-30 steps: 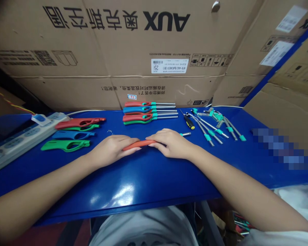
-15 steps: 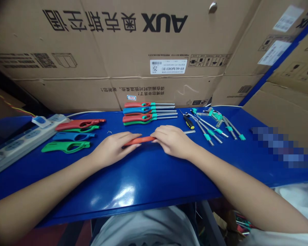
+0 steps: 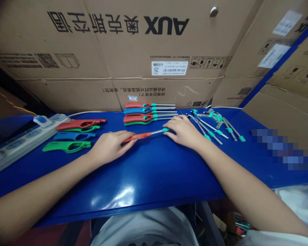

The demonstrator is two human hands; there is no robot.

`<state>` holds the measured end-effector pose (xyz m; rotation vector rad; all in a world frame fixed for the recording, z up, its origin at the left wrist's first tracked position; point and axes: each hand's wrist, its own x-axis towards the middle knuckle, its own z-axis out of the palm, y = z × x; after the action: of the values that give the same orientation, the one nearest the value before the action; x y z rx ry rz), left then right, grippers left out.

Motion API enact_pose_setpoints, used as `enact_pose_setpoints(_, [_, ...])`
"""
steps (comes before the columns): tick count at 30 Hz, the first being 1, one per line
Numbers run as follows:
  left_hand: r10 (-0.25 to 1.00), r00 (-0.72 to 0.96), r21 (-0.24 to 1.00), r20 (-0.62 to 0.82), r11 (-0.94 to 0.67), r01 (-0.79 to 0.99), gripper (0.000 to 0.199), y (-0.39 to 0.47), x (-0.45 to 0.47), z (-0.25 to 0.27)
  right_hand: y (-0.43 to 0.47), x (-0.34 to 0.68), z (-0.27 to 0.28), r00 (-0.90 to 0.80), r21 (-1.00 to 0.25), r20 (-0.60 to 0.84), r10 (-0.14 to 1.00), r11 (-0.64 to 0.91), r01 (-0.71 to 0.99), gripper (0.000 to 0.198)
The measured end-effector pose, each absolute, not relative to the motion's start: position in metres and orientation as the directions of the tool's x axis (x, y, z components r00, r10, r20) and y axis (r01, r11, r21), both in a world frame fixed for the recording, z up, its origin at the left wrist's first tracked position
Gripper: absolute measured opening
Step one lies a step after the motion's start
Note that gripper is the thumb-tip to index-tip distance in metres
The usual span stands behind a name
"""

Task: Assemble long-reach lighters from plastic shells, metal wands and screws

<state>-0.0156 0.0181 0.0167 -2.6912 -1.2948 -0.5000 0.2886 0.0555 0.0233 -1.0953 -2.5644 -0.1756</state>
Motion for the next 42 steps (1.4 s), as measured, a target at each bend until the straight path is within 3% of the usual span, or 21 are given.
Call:
enact_pose_setpoints(7, [0.717,0.612,0.106,0.335,-0.674,0.731,0.029,0.012,-0.01,0.015,0.048,0.276,0.023,-0.778,-0.009,0.369,0.509,0.839,0.544,0.023])
enact_pose_setpoints(14, [0.69,0.579,0.297,0.435,-0.717,0.631,0.026,0.002,-0.001,0.005,0.036,0.255,0.012,-0.86,0.275,0.402,0.314,0.854,0.441,0.031])
enact_pose_setpoints(19, [0.759,0.505,0.503,0.411,-0.651,0.569,0.02,0.002,0.003,0.004,0.035,0.256,0.009,-0.863,0.298,0.424,0.274,0.858,0.418,0.028])
enact_pose_setpoints(22, [0.77,0.496,0.519,0.402,-0.638,0.569,0.02,0.001,0.004,0.004,0.034,0.255,0.006,-0.863,0.287,0.427,0.271,0.864,0.414,0.027])
enact_pose_setpoints(26, [0.76,0.529,0.39,0.378,-0.649,0.653,0.025,-0.003,0.005,0.005,0.035,0.253,0.006,-0.861,0.24,0.389,0.326,0.867,0.437,0.025])
enact_pose_setpoints(32, [0.699,0.65,0.158,0.298,-0.707,0.689,0.045,-0.002,0.006,0.006,0.041,0.265,0.019,-0.771,0.017,0.233,0.592,0.791,0.612,0.014])
enact_pose_setpoints(39, [0.719,0.635,0.159,0.283,-0.688,0.708,0.041,0.004,-0.002,0.007,0.055,0.291,0.026,-0.743,-0.168,0.118,0.659,0.75,0.639,0.022])
enact_pose_setpoints(42, [0.742,0.611,0.156,0.275,-0.662,0.733,0.037,0.005,-0.006,0.01,0.057,0.297,0.029,-0.663,-0.088,0.135,0.736,0.676,0.732,0.031])
